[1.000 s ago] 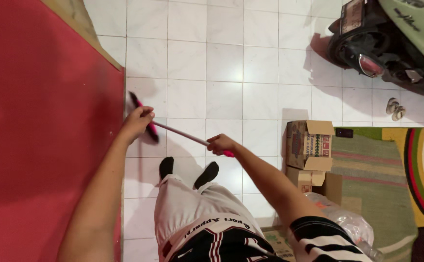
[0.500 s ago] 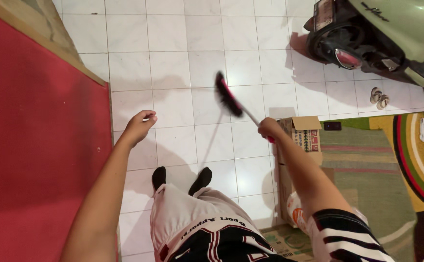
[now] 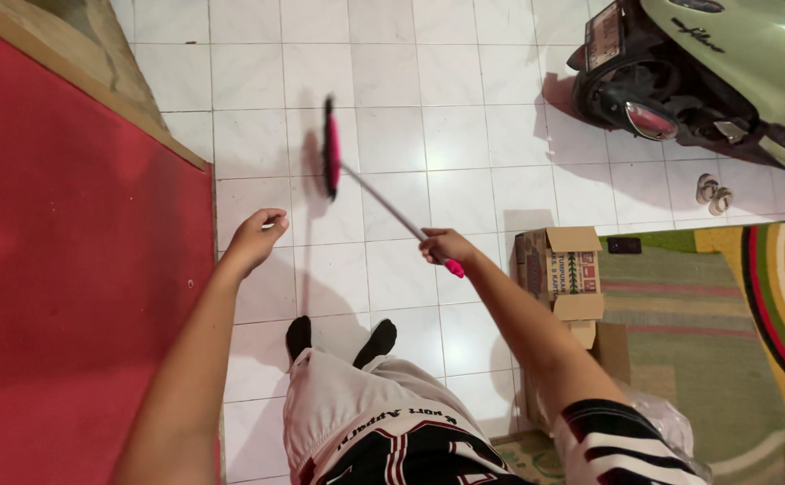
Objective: The person sweeps the tiled floor using a broom, moving around a motorcycle and several cardboard boxes.
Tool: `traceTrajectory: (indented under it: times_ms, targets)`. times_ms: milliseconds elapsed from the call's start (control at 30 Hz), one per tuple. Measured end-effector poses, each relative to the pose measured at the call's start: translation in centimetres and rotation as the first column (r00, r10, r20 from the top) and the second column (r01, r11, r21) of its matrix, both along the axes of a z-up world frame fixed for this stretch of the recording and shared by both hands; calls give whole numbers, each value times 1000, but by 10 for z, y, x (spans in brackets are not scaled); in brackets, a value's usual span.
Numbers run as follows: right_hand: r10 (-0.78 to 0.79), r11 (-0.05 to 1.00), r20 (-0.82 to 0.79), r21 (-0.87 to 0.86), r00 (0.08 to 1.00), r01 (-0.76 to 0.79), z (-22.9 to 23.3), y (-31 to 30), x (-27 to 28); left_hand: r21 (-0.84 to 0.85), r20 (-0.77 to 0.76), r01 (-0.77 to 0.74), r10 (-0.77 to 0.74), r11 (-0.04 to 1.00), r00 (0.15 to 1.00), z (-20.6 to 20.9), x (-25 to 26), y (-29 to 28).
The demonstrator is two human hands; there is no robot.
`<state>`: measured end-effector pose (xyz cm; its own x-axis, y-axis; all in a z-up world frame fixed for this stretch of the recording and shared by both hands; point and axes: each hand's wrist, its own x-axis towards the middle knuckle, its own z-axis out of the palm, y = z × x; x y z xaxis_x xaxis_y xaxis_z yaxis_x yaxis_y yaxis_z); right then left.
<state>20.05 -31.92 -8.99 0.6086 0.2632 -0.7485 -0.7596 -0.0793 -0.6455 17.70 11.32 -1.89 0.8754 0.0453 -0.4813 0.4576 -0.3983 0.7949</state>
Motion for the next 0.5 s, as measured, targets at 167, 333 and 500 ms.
traceTrajectory:
  times_ms: [167,333,500]
  targets:
    - [93,995,-72,-37,993,-96,-3,6,-11,10,30,-24,24,1000,999,-2,-10,9]
    - [367,858,-101,-348,925,-379,-17,-59,7,40,44,-68,67,997,997,-2,-23,26]
    - [265,819,-120,-496,957,-289,-2,-119,23,67,24,-79,78,995,997,-3,-35,36]
